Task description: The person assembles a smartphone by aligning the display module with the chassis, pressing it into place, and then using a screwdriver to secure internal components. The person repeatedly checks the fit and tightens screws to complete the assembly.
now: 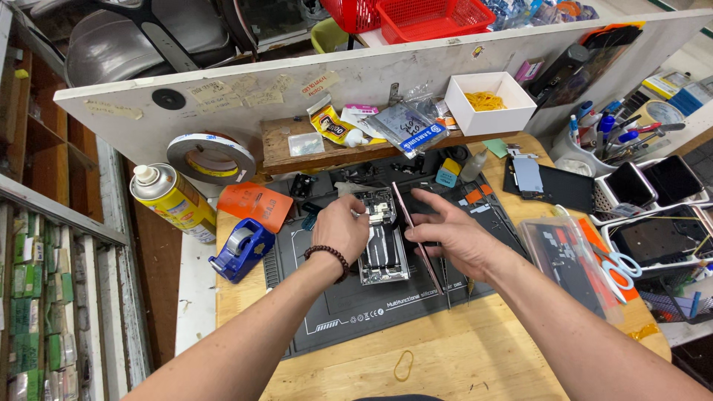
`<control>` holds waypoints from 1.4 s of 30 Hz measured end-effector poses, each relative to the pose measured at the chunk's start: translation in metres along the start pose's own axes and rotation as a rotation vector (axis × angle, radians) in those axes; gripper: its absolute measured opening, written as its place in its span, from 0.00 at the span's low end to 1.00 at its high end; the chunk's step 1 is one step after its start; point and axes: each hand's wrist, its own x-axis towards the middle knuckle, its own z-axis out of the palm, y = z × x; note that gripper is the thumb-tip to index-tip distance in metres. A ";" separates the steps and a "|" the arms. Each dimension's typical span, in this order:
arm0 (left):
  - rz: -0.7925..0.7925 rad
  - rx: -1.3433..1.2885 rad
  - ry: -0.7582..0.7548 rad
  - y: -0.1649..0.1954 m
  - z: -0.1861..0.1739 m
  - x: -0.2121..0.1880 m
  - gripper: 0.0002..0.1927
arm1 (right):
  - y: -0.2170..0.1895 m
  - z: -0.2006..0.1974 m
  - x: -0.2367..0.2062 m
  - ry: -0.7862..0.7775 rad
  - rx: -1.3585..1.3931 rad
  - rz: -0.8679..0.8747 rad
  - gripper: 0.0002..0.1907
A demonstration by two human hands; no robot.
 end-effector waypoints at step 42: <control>0.289 0.193 -0.135 -0.009 -0.001 0.010 0.10 | -0.007 0.016 0.015 0.087 -0.135 0.030 0.54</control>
